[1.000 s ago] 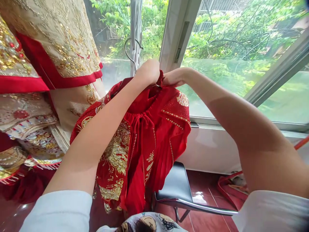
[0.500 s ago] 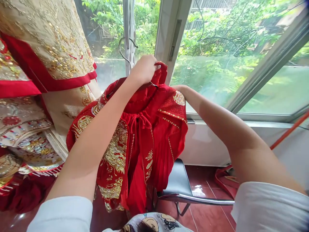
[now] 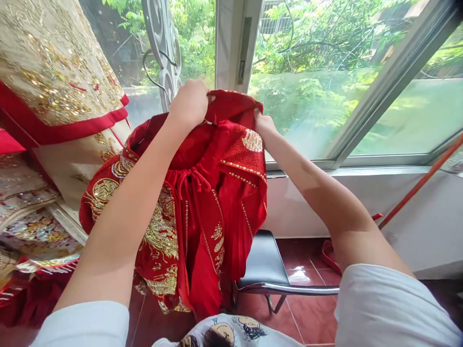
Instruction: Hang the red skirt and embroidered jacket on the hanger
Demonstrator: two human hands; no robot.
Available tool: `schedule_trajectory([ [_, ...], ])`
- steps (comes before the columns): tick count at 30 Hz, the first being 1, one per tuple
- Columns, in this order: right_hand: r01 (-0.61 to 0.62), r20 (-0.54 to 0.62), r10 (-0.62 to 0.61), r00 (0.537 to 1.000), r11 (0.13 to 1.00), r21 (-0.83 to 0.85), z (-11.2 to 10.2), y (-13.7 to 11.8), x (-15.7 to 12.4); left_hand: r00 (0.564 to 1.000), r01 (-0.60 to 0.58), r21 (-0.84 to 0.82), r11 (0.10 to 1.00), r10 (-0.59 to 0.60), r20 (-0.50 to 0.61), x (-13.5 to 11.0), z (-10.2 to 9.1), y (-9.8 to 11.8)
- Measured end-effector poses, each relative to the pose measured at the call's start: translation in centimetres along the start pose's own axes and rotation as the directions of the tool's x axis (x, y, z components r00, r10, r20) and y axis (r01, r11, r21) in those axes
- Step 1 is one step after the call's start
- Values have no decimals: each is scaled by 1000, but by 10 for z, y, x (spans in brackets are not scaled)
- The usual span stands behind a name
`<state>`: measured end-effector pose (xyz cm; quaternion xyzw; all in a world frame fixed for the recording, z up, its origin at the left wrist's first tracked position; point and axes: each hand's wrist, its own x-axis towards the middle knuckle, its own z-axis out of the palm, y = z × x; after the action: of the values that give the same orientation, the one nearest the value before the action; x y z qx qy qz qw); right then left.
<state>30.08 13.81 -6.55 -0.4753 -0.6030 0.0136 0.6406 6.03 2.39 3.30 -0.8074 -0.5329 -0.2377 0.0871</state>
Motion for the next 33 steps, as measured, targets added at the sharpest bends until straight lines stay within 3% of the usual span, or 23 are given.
schedule_trajectory([
  [2,-30,-71,19,997,988,-151,-15,-9,-2,996,4,59,998,1,-93,-2,0,1],
  [3,2,-101,-33,994,957,-291,-29,-15,-2,992,2,83,997,9,-127,-3,1,1],
  [4,42,-115,-102,988,897,-440,-44,-20,-2,989,-5,98,995,19,-145,-3,2,0],
  [7,59,-95,-163,982,744,-665,-88,-27,-3,991,-35,102,994,48,-126,-1,4,-1],
  [9,69,-62,-180,982,639,-766,-105,-25,-8,992,-36,99,994,47,-115,1,5,-1],
  [11,142,20,-208,978,590,-795,-111,-19,-19,992,-11,100,995,23,-127,1,6,0],
  [13,281,189,-213,959,599,-750,-116,-13,-30,992,-8,100,995,21,-127,-1,7,1],
  [16,379,370,-145,917,606,-700,-133,-8,-39,989,-112,113,987,122,-89,-7,7,4],
  [18,310,309,-106,945,587,-748,-148,-12,-35,970,-217,138,966,229,-78,-12,5,6],
  [21,152,127,-84,988,557,-816,-162,-25,-21,948,-291,182,939,309,-74,-19,2,8],
  [27,-103,-120,6,993,550,-829,-151,-29,-6,968,-241,269,932,252,-4,-22,5,7],
  [30,-166,-194,13,981,575,-801,-151,-27,-24,983,-172,307,936,185,-13,-19,14,7],
  [33,-91,-238,-163,958,612,-786,-153,-31,-83,992,-97,330,939,120,-49,-15,21,8],
])
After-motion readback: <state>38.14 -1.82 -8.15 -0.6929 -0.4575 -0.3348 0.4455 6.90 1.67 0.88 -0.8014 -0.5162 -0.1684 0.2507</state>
